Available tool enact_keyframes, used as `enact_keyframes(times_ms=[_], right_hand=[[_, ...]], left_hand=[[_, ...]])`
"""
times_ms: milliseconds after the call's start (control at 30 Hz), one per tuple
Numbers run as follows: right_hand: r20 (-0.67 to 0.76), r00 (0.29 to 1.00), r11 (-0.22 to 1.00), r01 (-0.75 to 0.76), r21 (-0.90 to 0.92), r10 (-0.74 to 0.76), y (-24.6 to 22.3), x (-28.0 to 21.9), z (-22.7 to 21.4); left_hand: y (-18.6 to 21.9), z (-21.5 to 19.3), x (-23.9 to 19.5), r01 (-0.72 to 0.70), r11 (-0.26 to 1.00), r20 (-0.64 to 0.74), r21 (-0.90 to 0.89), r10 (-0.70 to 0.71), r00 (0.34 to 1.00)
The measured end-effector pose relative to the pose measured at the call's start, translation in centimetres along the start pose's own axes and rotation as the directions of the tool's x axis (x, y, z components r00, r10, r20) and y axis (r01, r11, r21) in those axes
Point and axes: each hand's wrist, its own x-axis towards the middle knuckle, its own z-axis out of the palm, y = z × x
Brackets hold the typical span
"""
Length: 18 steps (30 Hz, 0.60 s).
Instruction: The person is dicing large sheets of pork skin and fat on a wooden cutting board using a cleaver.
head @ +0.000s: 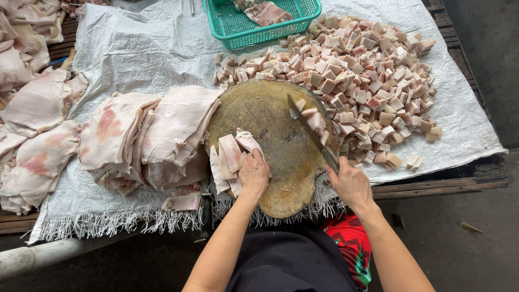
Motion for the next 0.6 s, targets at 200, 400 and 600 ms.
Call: enact_keyframes(times_ms=[200, 400, 600], right_hand=[[0.018, 0.993, 0.978, -0.121, 0.171, 0.12, 0.4, -1.2, 0.5], [0.019, 0.997, 0.977, -0.074, 0.199, 0.072, 0.5, -1.1, 0.9], [0.109, 0.983, 0.951, -0.172, 0.258, 0.148, -0.4, -1.3, -0.5]], left_hand=[[2.9, -4.2, 3.9, -0.045, 0.857, 0.113, -0.514, 0.119, 0.986], [5.9, -10.9, 7.1, 0.239, 0.73, 0.484, -0.64, 0.142, 0.863], [0.7, -4.9, 6.3, 0.299, 0.894, 0.53, -0.335, -0.083, 0.844]])
